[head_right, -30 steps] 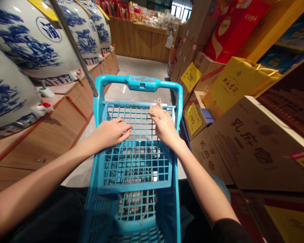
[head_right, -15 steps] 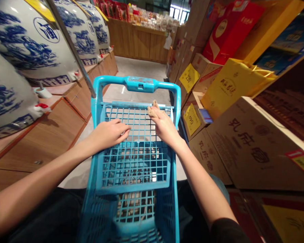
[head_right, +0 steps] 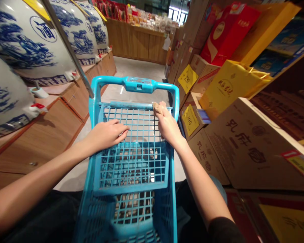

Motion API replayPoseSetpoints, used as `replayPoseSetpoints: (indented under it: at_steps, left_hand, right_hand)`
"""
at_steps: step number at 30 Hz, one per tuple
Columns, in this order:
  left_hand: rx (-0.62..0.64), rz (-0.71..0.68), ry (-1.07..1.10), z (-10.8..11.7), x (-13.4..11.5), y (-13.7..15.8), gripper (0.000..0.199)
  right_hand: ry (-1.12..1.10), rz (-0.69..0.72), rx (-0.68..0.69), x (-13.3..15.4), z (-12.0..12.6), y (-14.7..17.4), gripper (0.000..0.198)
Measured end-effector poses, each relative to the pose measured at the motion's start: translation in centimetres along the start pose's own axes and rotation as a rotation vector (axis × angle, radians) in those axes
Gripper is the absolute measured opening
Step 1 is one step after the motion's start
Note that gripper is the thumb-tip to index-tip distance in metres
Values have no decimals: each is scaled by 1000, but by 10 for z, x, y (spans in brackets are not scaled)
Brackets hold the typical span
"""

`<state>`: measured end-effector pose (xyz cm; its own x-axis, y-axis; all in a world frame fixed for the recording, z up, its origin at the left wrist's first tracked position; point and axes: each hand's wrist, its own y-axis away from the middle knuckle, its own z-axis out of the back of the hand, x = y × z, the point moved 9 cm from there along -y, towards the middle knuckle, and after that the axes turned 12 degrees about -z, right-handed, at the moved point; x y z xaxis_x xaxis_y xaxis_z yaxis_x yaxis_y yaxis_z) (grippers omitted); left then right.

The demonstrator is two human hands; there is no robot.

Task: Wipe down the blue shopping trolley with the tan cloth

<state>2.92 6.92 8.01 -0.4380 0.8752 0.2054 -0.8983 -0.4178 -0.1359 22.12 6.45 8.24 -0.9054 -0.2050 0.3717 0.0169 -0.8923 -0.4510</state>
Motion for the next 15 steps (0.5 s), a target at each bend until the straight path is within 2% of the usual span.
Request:
replayPoseSetpoints:
  at_steps: [2, 6, 12, 15]
  left_hand:
    - [1, -2, 7, -1, 0, -1, 33]
    - [-6, -5, -11, -1, 0, -1, 31]
    - [-40, -1, 3, 1, 1, 0, 32]
    - [-36, -2, 11, 1, 1, 0, 33]
  right_hand:
    - [5, -10, 6, -2, 2, -1, 64]
    - [-10, 46, 89, 14, -7, 4, 67]
    - [-1, -33, -6, 5, 5, 2, 62]
    - [29, -47, 37, 7, 2, 4, 62]
